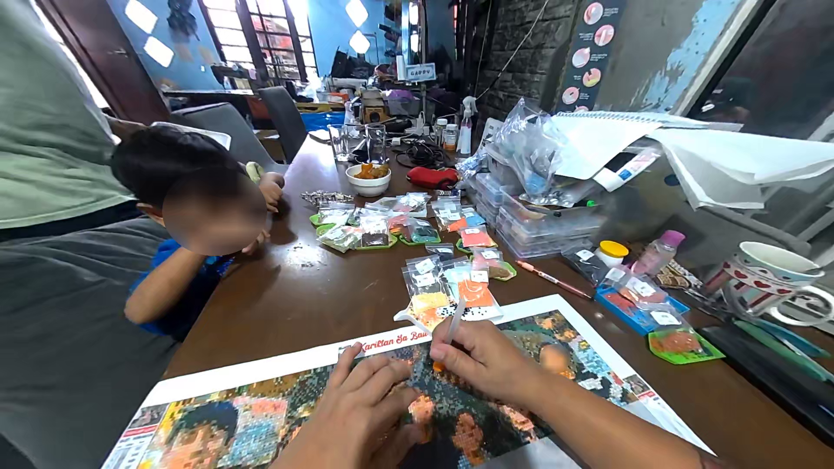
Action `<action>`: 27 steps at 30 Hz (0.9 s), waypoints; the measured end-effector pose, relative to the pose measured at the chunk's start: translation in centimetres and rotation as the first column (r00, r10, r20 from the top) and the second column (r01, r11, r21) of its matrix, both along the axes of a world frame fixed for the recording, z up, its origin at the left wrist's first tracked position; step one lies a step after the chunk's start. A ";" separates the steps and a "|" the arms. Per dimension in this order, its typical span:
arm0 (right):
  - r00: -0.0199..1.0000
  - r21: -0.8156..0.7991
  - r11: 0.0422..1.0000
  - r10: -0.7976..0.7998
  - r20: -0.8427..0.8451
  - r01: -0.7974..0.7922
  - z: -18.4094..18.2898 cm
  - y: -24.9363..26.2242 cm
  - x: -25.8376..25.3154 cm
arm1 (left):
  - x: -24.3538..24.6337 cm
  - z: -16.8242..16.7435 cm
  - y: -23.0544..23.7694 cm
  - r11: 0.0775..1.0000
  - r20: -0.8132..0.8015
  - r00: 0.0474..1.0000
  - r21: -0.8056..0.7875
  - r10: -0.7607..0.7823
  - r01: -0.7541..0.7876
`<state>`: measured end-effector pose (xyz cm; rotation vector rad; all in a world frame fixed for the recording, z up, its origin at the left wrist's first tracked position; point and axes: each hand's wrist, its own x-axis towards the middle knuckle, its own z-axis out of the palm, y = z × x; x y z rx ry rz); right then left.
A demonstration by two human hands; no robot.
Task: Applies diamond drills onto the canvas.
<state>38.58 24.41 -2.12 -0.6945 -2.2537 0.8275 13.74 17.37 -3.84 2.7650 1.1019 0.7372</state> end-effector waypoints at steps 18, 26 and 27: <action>0.995 -0.022 0.995 0.096 0.031 -0.095 -0.2 0.5 0.6 | -0.1 -0.2 0.1 1.000 -0.028 0.999 -0.009 -0.027 0.027; 0.999 0.046 0.998 0.045 0.024 -0.046 -0.5 0.2 0.2 | 0.6 0.1 0.0 0.998 -0.073 0.997 -0.061 -0.021 0.017; 0.999 0.045 0.998 0.039 0.025 -0.040 -0.5 0.2 0.2 | 0.6 0.2 -0.1 0.998 -0.076 0.997 -0.067 -0.020 0.015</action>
